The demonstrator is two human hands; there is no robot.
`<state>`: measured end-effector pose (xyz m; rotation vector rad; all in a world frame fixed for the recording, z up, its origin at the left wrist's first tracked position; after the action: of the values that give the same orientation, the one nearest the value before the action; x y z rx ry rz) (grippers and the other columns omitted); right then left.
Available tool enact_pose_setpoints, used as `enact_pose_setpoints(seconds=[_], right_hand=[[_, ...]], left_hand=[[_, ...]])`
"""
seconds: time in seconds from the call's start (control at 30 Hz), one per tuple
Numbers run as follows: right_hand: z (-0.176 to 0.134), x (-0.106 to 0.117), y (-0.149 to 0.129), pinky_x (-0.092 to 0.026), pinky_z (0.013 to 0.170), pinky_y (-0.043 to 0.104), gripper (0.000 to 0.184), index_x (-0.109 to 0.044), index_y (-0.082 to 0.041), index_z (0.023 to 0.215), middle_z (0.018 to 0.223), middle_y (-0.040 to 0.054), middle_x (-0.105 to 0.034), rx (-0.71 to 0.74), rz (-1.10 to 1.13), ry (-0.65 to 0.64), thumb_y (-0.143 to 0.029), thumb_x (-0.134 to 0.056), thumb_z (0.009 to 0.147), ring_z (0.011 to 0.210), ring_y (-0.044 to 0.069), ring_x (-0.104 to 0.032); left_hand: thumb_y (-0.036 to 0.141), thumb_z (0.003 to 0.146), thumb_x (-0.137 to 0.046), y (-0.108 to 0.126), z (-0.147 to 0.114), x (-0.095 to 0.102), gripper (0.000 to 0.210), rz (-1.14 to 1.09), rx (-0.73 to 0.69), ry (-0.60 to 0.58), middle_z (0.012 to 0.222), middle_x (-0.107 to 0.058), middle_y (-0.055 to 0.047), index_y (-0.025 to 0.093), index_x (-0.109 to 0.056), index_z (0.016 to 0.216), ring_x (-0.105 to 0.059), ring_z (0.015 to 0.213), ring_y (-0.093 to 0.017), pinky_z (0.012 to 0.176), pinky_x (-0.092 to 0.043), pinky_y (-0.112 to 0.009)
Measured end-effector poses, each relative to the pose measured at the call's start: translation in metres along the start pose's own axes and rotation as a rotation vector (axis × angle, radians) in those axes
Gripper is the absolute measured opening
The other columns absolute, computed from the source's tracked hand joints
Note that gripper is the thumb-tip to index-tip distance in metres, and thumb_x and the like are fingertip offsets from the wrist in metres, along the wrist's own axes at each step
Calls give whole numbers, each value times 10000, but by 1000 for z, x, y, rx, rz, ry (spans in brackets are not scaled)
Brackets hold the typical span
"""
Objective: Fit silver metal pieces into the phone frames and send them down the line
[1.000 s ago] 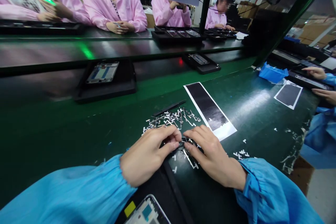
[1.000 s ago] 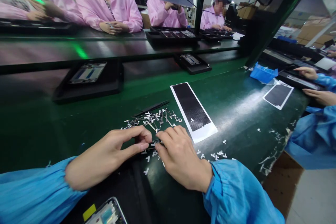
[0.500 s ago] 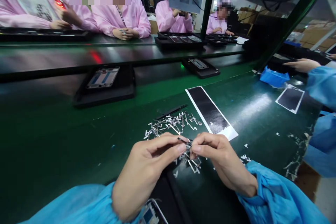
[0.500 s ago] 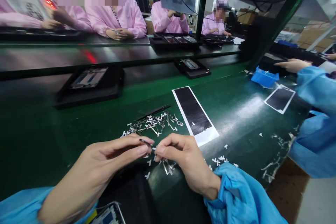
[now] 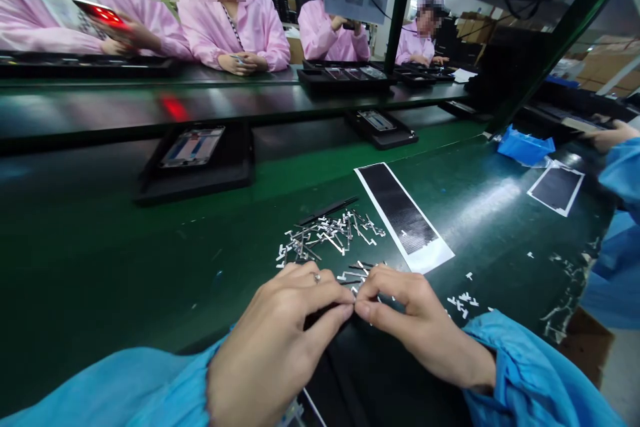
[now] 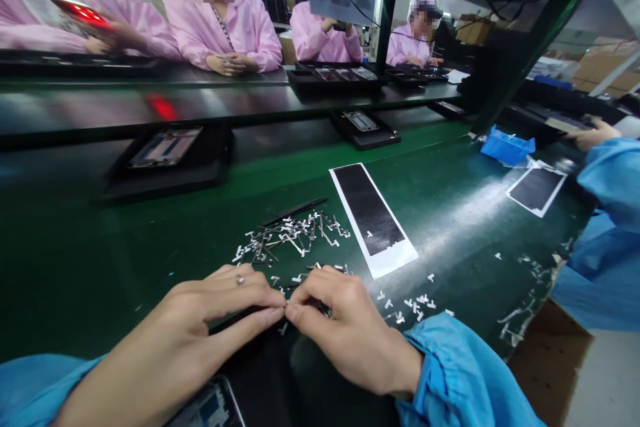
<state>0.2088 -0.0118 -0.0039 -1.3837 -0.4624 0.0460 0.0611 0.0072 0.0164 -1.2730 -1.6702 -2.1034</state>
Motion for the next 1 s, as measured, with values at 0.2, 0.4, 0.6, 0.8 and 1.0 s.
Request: enact_pose_setpoints(seconds=[0.2, 0.4, 0.6, 0.8, 1.0], right_hand=[[2, 6, 4, -345, 635, 226, 109, -583, -185, 701, 679, -35, -526, -101, 152, 72, -202, -517, 786, 672, 102, -467], [2, 5, 7, -369, 662, 235, 104, -614, -191, 694, 673, -27, -561, -113, 284, 57, -201, -538, 764, 677, 108, -498], [2, 4, 6, -410, 670, 252, 98, -628, -177, 671, 642, -7, -596, -164, 468, -44, -173, -546, 725, 656, 117, -542], [3, 2, 4, -435, 636, 295, 93, -643, -164, 648, 598, 17, -603, -198, 586, -192, -181, -557, 679, 604, 145, -558], [-1, -2, 3, -437, 642, 311, 92, -637, -164, 649, 600, 23, -610, -179, 570, -254, -212, -566, 683, 604, 157, -565]], left_hand=[[399, 725, -442, -3, 1, 0, 297, -257, 221, 14, 544, -564, 30, 197, -529, 524, -519, 549, -133, 543, -352, -231], [372, 725, -452, -7, -1, -4, 251, -332, 189, 22, 510, -575, 30, 200, -569, 583, -522, 524, -134, 542, -355, -235], [310, 691, -542, -9, 0, -1, 165, -467, 171, -67, 574, -582, 46, 212, -618, 582, -492, 551, -97, 519, -336, -185], [219, 628, -585, -5, -9, -2, 82, -776, 304, -326, 481, -528, 48, 165, -631, 587, -431, 440, -53, 436, -323, -140], [211, 592, -590, -5, -16, -4, 82, -844, 317, -329, 489, -556, 31, 135, -609, 569, -461, 440, -59, 452, -364, -148]])
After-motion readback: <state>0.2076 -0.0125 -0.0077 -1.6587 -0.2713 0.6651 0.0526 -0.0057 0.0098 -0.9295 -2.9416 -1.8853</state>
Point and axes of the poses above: each hand's wrist, its own z-axis towards the middle knuckle, its own x-axis out of the back of the hand, y = z × x, the point moved 2 cm from there along z, towards the middle knuckle
